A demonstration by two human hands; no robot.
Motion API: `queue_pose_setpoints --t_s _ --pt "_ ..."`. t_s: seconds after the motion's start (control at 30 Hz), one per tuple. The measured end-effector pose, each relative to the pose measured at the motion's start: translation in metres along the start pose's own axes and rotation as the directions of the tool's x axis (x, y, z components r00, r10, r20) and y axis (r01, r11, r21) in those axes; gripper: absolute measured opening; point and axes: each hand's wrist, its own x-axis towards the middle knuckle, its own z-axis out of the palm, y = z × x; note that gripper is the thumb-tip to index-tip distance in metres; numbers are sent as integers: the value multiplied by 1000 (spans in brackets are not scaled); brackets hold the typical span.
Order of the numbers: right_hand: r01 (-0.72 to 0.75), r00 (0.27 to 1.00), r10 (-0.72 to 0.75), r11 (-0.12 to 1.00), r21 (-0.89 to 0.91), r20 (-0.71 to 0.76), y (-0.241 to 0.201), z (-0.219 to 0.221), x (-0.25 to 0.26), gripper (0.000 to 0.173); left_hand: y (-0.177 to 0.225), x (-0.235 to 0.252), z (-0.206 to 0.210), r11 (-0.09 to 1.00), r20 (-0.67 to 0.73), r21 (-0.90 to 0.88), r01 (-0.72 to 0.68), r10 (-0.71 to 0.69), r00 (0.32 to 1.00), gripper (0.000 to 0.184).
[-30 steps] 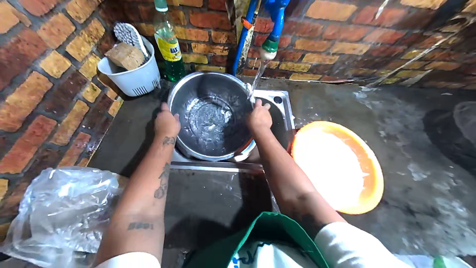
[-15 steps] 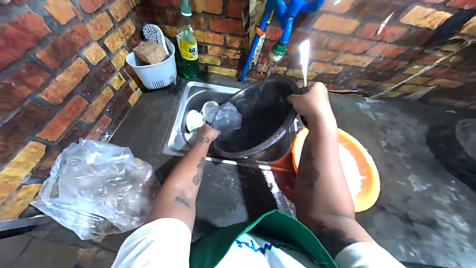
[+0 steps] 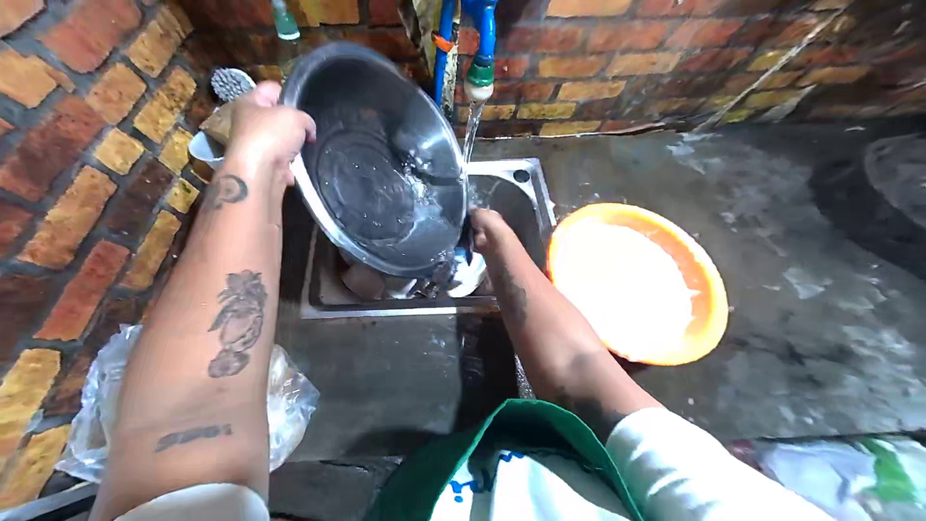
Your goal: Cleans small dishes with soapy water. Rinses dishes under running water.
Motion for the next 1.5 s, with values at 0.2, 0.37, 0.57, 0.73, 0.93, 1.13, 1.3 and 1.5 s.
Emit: queue_pose_setpoints --t_s 0.2,0.37,0.57,0.73,0.93,1.13,1.3,1.5 --pt "41 975 -9 990 -137 223 -14 34 17 25 52 -26 -17 844 59 388 -370 378 924 29" --pt "124 941 -94 990 -71 324 -50 39 37 25 72 -67 -23 723 21 508 -467 532 847 23" --pt "328 917 -234 903 -278 322 -89 52 34 31 54 -75 -19 544 70 516 -661 743 666 33" --pt "359 930 -212 701 -616 301 -107 55 13 41 23 -71 -19 506 -10 501 -703 815 580 32" --pt "327 943 -246 578 -747 223 -108 48 15 44 -11 -79 -27 599 -170 433 -674 788 591 18" --pt "600 765 -440 218 -770 471 -106 73 -59 36 -70 -94 -49 963 -469 -39 -266 217 856 38" --pt "936 341 -661 168 -311 669 -69 130 -111 28 -111 -110 -46 892 -489 -445 81 -318 812 58" --pt "914 404 -201 123 -386 892 -25 165 -122 75 -143 -113 -56 810 -472 -562 169 -482 738 61"
